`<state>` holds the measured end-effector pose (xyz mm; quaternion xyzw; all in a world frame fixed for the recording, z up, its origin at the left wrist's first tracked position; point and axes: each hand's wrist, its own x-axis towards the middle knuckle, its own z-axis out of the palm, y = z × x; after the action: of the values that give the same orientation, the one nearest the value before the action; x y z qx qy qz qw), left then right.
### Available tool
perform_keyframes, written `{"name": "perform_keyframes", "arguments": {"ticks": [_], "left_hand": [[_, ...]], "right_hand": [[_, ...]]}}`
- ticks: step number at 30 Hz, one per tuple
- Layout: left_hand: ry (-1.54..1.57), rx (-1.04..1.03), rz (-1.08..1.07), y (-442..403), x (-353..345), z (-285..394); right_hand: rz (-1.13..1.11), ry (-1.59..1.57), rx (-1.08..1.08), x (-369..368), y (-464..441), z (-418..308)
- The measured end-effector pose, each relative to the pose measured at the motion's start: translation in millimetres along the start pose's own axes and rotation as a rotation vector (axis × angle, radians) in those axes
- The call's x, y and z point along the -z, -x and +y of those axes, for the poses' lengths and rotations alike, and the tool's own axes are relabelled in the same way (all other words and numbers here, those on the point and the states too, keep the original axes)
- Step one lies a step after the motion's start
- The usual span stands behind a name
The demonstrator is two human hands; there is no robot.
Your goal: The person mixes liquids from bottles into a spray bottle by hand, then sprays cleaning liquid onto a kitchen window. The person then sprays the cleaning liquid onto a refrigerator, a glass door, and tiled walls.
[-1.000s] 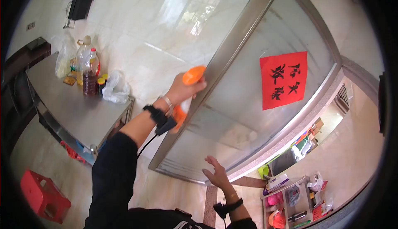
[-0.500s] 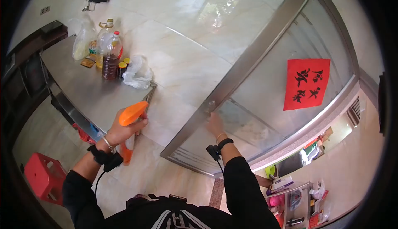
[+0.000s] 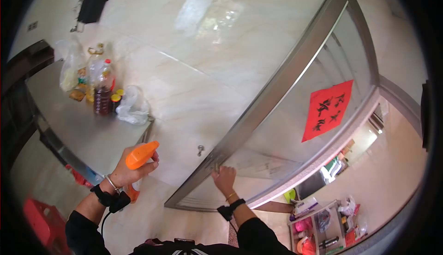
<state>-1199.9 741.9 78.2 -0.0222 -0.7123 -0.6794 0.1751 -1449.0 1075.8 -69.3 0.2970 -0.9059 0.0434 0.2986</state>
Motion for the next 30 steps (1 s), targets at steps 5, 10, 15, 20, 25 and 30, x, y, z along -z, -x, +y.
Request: {"name": "perform_keyframes", "arguments": {"ticks": [5,10,15,20,25,30], "left_hand": [[0.070,-0.093,-0.129,-27.5,-38.0,14.6],[0.165,-0.252,-0.396,-38.7,-85.5,99.9],[0.220,-0.573,-0.493,-54.3,-144.3,245.5],[0.223,-0.653,-0.475,-51.7,-212.4,373.6],[0.190,-0.683,-0.406,-50.4,-284.7,420.5],[0.211,-0.749,-0.594,-45.9,-334.3,434.4]], "right_hand": [[0.052,-0.070,0.044,54.0,71.5,-0.6],[0.014,-0.111,-0.008,109.6,145.7,8.1],[0.003,-0.040,-0.047,162.6,210.2,18.0],[-0.045,-0.096,-0.222,206.5,275.3,26.9],[0.034,-0.106,-0.351,236.0,329.0,33.3],[0.085,-0.084,-0.504,276.2,355.9,38.7]]}}
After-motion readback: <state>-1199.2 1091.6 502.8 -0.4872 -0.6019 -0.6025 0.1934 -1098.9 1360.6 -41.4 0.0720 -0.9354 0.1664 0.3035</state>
